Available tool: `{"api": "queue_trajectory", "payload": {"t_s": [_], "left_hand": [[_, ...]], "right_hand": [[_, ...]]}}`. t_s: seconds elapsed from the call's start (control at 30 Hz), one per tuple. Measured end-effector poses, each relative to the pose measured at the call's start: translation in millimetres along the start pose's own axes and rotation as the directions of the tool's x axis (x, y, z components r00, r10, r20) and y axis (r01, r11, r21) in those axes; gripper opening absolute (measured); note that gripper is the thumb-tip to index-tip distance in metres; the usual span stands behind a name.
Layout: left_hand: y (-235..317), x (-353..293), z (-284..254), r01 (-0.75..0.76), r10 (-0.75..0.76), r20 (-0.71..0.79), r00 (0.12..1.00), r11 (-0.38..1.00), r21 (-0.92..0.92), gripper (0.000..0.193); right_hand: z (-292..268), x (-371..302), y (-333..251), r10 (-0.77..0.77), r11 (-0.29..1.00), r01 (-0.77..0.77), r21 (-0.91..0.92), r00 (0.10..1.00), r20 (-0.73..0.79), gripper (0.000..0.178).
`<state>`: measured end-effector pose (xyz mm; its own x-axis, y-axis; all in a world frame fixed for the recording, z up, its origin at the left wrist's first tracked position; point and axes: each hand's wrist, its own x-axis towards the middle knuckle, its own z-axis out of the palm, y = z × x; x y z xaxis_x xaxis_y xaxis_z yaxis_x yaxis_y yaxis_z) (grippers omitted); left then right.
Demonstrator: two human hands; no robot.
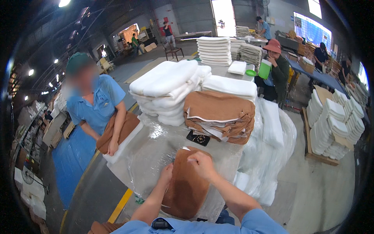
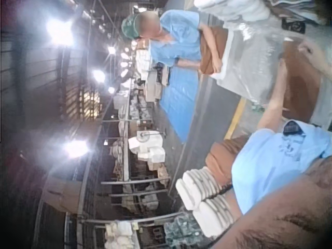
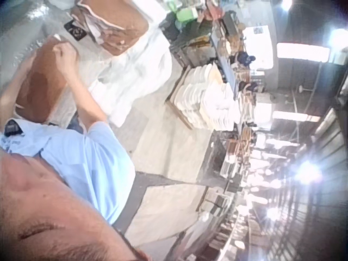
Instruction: The person folds brown cushion covers over white foam inserts and stacks them on a table. The person handles the items one at a time, aligning edges and smoothing the covers before placing them in a growing pile.
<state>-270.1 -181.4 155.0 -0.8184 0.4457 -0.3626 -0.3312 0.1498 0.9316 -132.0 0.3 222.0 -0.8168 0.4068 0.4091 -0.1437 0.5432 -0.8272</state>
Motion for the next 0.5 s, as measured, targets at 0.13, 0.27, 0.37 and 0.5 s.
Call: {"api": "queue_trajectory", "payload": {"t_s": [0.13,0.27,0.37,0.5], "left_hand": [[2.3,-66.3,4.0,-0.249,0.246,0.043,0.968,0.947,0.201,0.034],[-17.9,-106.7,-20.7,-0.083,0.092,0.066,0.994,0.989,-0.120,0.030],[-17.0,-128.0,-39.9,0.048,-0.053,-0.096,0.994,0.997,-0.058,0.024],[-56.0,-146.0,-74.4,0.021,-0.070,-0.267,0.961,0.983,-0.180,0.018]], "right_hand": [[23.9,-20.3,5.1,-0.013,0.994,0.036,-0.103,0.976,0.216,0.019],[73.5,-32.0,-25.9,-0.018,0.998,0.036,-0.049,0.945,0.328,0.034],[96.8,-39.4,-39.1,-0.070,0.983,0.141,-0.118,0.881,0.468,0.042],[123.2,-67.2,-60.9,-0.162,0.965,0.259,-0.049,0.730,0.664,0.045]]}}
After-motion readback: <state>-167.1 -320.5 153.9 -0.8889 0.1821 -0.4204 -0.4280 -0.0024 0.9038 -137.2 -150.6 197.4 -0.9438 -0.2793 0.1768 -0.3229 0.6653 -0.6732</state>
